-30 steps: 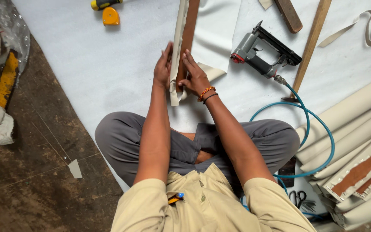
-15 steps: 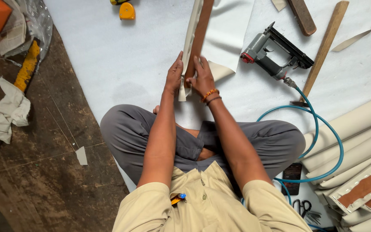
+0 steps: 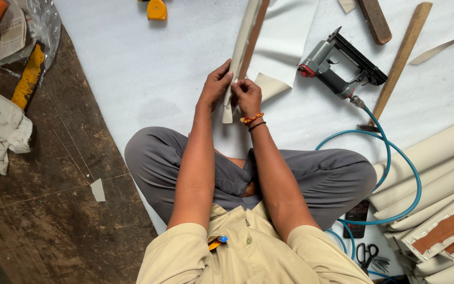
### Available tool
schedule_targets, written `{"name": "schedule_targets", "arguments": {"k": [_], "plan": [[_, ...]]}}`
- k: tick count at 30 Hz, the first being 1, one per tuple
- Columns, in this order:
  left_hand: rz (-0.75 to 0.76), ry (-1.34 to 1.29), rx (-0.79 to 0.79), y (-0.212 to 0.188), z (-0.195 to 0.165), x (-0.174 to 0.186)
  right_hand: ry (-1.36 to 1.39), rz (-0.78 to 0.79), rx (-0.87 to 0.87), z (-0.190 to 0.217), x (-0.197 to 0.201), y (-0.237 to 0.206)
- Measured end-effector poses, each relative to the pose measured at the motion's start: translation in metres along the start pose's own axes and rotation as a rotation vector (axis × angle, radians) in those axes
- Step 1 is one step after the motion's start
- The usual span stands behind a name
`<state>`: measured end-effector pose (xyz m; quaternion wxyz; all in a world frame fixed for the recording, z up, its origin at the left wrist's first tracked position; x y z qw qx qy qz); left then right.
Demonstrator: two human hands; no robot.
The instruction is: The person sits on the workshop floor and wraps white fabric over a long foam strip with a wooden backing board, folding the fabric edges around it. They press and align the fabric, then use a pneumatic nail gun to fasten the fabric along the strip, working along its length.
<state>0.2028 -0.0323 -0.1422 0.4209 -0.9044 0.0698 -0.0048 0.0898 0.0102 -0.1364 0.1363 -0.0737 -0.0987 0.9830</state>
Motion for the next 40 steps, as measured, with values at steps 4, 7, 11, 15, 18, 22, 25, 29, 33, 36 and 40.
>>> {"name": "schedule_targets", "arguments": {"k": [4,7,11,15,18,22,25,29,33,36,40], "plan": [[-0.014,-0.030,-0.063,0.011,0.015,0.000,0.113,-0.025,-0.025,-0.006,-0.002,0.001],[-0.070,-0.117,-0.277,0.012,0.032,-0.005,0.077,-0.064,0.045,-0.009,-0.010,0.000],[-0.070,-0.240,-0.335,-0.001,0.061,-0.015,0.108,-0.095,0.025,-0.011,-0.017,-0.001],[-0.048,-0.070,-0.233,-0.012,0.063,-0.011,0.245,-0.059,-0.012,-0.011,-0.010,0.001],[0.013,0.136,-0.496,-0.012,0.052,-0.006,0.365,-0.024,-0.145,-0.009,-0.002,0.003],[-0.028,0.338,-0.379,-0.007,0.053,-0.006,0.397,-0.053,-0.150,-0.006,-0.002,0.001],[-0.058,0.398,-0.270,0.000,0.055,-0.008,0.409,-0.046,-0.132,-0.006,-0.003,0.003],[-0.144,0.595,-0.458,0.000,0.055,-0.009,0.439,-0.046,-0.130,-0.006,-0.002,0.004],[-0.083,0.593,-0.322,0.000,0.057,-0.007,0.517,-0.042,-0.148,-0.010,0.000,0.003],[-0.196,0.821,-0.366,-0.002,0.059,-0.010,0.544,-0.074,-0.165,-0.011,0.000,0.003],[-0.188,1.029,-0.294,0.000,0.058,-0.007,0.562,-0.059,-0.146,-0.015,0.040,-0.005]]}}
Point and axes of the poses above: each hand's wrist, its own y-axis towards the middle knuckle, its own x-axis out of the back of the hand, z = x × y, the point moved 1 cm from there along y, towards the middle knuckle, and after that the axes turned 13 degrees about x, right-handed, at the moved point
